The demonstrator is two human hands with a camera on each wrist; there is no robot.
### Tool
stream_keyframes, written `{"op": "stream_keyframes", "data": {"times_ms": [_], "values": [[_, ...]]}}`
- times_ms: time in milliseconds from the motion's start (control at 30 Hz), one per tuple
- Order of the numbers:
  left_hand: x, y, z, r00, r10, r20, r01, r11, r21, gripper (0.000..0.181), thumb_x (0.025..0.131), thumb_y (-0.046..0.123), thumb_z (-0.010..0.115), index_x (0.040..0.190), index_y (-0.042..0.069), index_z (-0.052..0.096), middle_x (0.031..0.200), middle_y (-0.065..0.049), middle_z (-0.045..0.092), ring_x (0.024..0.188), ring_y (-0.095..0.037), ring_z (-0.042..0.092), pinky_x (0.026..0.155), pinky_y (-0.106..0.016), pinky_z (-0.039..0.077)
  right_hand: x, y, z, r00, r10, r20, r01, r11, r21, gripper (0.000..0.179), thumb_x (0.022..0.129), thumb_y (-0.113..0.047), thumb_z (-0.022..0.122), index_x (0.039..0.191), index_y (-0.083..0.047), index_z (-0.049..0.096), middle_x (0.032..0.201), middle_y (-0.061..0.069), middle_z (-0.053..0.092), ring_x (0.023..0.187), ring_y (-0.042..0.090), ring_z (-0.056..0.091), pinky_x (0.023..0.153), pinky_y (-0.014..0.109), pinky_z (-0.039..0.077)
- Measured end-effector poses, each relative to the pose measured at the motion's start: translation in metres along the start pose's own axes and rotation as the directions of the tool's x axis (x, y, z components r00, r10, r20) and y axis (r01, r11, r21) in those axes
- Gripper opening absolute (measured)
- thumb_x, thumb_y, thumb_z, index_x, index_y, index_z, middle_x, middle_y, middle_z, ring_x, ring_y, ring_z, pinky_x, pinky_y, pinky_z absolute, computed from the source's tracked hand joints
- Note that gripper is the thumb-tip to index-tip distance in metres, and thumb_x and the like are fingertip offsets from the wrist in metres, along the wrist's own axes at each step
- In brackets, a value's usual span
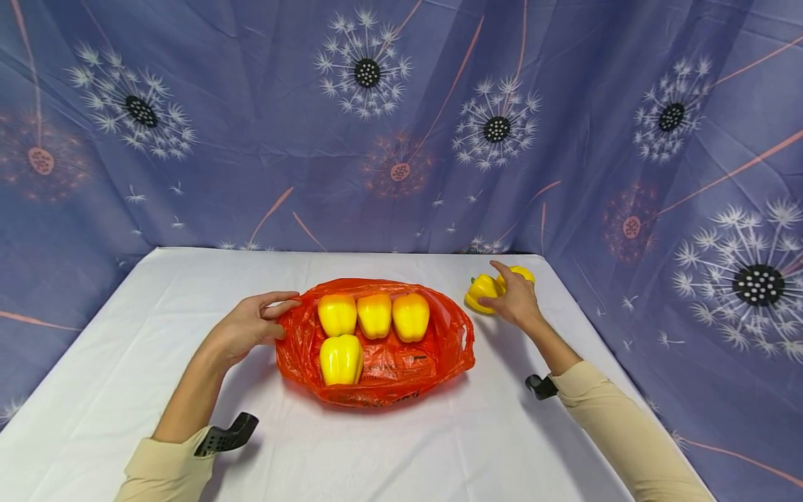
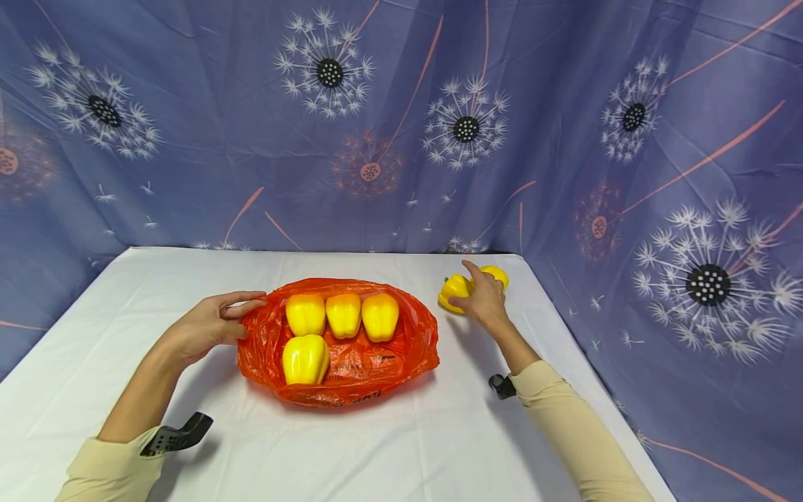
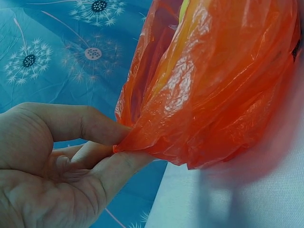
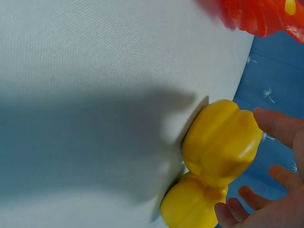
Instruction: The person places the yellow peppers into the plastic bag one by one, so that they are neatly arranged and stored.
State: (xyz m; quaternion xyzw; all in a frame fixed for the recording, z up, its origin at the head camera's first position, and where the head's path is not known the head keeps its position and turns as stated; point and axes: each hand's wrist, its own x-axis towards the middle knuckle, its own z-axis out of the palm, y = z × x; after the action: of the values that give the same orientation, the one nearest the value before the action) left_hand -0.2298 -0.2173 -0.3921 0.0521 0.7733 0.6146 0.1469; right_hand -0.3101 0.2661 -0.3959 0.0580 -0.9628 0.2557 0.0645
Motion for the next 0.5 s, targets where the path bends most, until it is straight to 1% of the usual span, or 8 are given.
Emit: {"op": "stream_keyframes", "data": {"times_ms": [100,300,500], "values": [[0.0,0.0005,0.0003,1.0,0.0,-0.003,0.0,1.0,0.007,0.077,0.081,-0.009,0.057,0.155,-0.002,0.036,0.15,-0.024,0.048,0.114,-0.013,0.063,0.08,-0.029,0.06,0.0002,0.0009,0.0016,1.0,0.014,0.007,-0.014,1.0,-0.003,0.082,0.084,-0.021,0.077,0.155,-0.007,0.038,0.145,0.032,0.051,0.137,0.052,0.039,0.115,0.065,0.022],[-0.0002,0.0004,0.0008,1.0,0.005,0.003,-0.005,1.0,-0.012,0.077,0.081,-0.009,0.056,0.155,-0.003,0.035,0.151,-0.025,0.047,0.114,-0.012,0.063,0.079,-0.028,0.06,0.0011,0.0017,0.0048,0.998,0.051,0.029,-0.051,0.999,-0.017,0.079,0.086,-0.021,0.075,0.155,-0.012,0.039,0.153,0.027,0.045,0.137,0.055,0.035,0.104,0.072,0.032],[-0.0006,-0.0001,0.0002,1.0,0.006,0.004,-0.006,1.0,-0.016,0.078,0.08,-0.01,0.056,0.155,-0.003,0.035,0.151,-0.025,0.047,0.114,-0.011,0.063,0.079,-0.028,0.06,0.0034,0.0014,0.0064,0.997,0.064,0.049,-0.063,0.998,-0.022,0.076,0.086,-0.02,0.073,0.154,-0.014,0.041,0.154,0.026,0.045,0.133,0.059,0.036,0.1,0.074,0.034]]}}
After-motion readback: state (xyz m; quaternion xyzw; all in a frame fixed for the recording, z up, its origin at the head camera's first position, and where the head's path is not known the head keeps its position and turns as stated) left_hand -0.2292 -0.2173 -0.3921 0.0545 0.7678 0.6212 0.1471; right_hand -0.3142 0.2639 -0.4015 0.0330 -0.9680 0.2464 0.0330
